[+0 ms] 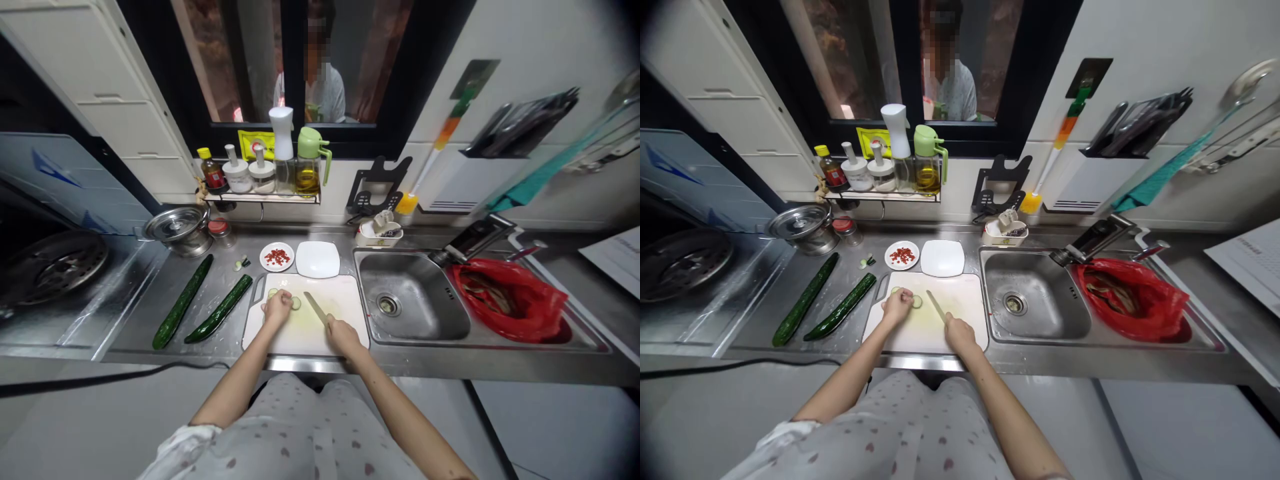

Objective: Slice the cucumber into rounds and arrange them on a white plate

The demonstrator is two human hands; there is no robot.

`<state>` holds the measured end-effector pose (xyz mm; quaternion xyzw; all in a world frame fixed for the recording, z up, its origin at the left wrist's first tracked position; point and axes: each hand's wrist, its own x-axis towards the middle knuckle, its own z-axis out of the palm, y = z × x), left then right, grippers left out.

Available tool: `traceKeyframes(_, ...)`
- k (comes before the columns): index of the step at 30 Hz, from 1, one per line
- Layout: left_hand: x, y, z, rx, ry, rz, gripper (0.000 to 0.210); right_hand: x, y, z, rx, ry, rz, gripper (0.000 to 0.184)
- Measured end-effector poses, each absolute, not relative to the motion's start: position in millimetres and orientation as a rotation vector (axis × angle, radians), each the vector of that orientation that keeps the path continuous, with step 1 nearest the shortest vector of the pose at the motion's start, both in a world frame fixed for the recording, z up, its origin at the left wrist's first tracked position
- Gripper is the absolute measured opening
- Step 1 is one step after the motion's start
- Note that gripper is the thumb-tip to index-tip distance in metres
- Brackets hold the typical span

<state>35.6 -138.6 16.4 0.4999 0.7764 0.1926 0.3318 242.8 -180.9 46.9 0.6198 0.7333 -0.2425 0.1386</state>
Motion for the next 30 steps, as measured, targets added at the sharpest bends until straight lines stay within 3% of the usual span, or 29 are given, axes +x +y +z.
traceKeyframes(12, 44, -124, 10, 1.683, 2.114, 0.330, 0.019, 240, -184, 52, 1.787, 2.123, -0.690, 0.030)
traceKeyframes(30, 39, -118, 8, 1.711, 2.174, 0.253, 0.014, 240, -209, 72, 1.728, 2.194, -0.603, 0.024)
